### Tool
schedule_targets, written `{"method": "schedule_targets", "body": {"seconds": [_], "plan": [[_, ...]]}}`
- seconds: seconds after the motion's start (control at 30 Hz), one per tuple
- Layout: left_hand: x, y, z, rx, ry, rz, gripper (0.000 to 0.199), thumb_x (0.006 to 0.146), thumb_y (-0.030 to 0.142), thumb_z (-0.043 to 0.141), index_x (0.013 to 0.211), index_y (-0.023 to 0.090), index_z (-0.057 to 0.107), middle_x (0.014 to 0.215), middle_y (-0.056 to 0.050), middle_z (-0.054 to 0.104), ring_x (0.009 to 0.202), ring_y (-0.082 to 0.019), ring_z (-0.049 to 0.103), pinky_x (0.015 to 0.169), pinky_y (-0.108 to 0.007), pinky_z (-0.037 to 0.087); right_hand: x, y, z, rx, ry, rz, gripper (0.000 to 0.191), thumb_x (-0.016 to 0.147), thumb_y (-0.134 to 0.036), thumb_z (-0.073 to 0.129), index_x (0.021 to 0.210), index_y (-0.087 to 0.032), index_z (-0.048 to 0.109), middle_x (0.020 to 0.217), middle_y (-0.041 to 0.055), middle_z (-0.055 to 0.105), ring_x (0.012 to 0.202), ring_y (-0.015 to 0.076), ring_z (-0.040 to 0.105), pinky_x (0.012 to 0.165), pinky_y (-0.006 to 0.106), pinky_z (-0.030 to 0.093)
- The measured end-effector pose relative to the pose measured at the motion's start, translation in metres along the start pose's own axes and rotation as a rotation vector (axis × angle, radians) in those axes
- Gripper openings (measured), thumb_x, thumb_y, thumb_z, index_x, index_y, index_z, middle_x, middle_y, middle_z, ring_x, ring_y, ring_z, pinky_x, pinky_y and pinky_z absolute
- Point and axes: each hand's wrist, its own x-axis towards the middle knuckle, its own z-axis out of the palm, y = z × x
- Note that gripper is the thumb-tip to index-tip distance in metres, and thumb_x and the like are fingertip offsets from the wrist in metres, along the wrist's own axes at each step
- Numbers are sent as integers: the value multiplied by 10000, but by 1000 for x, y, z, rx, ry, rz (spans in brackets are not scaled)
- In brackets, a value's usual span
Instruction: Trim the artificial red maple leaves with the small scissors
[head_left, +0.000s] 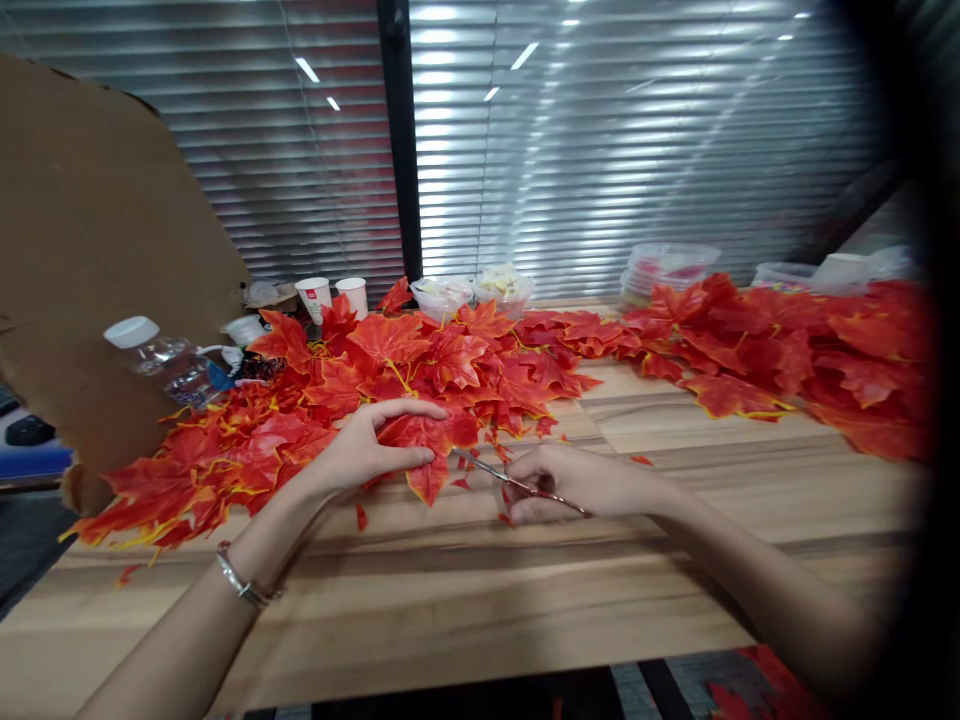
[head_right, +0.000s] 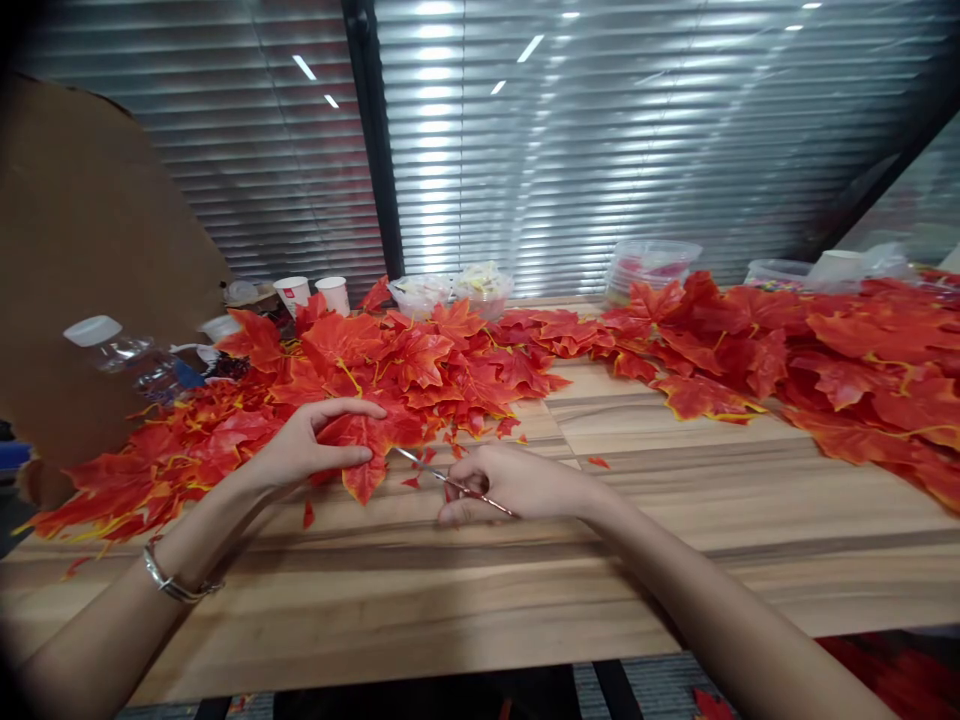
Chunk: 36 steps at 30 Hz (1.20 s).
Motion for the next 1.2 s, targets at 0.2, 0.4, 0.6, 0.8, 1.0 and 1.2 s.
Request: {"method": "schedule_targets", "body": {"seconds": [0.2, 0.4, 0.6, 0.8, 1.0, 1.2], "plan": [[-1, -1, 1, 28, -56, 6, 392, 645, 277, 712, 1023, 219, 627, 1092, -46, 617, 1064, -228, 526, 968, -366, 365, 1, 3, 0, -45, -76, -6, 371, 756, -487, 575, 816, -129, 654, 639, -1, 546, 530, 88, 420, 501, 199, 313], [-1, 0, 2, 54, -94, 17, 394, 654, 278, 704, 1035, 226, 621, 1084, -41, 617, 1046, -220, 536, 951, -360, 385, 3, 5, 5, -51, -70, -22, 349, 783, -466, 548, 768, -126, 627, 637, -9, 534, 532, 83, 414, 504, 195, 313], [-1, 1, 3, 68, -114, 22, 363, 674, 267, 688, 1028, 224, 621, 1093, -33, 615, 1034, -208, 541, 955, -351, 380, 5, 6, 10, -9, -38, -47, 360, 806, -449, 515, 699, -115, 595, 614, -13, 505, 515, 75, 385, 479, 193, 283], [-1, 1, 5, 67, -126, 28, 369, 674, 262, 682, 1034, 213, 618, 1078, -40, 622, 1014, -211, 553, 938, -358, 395, 6, 5, 13, 28, -19, -50, 355, 775, -454, 557, 670, -116, 597, 559, -38, 415, 508, 71, 347, 465, 194, 251], [-1, 0, 5, 51, -141, 34, 364, 677, 275, 688, 1028, 206, 620, 1088, -46, 617, 1018, -206, 552, 931, -335, 399, 6, 6, 13, 48, -19, -37, 368, 755, -449, 585, 603, -118, 540, 551, -44, 408, 496, 63, 331, 455, 193, 237], [0, -1, 4, 50, -148, 34, 362, 682, 267, 686, 1033, 209, 617, 1095, -43, 614, 1025, -197, 546, 937, -324, 394, 6, 11, 13, 29, -21, -33, 339, 759, -420, 593, 609, -117, 557, 546, -47, 427, 482, 58, 321, 451, 192, 237]]}}
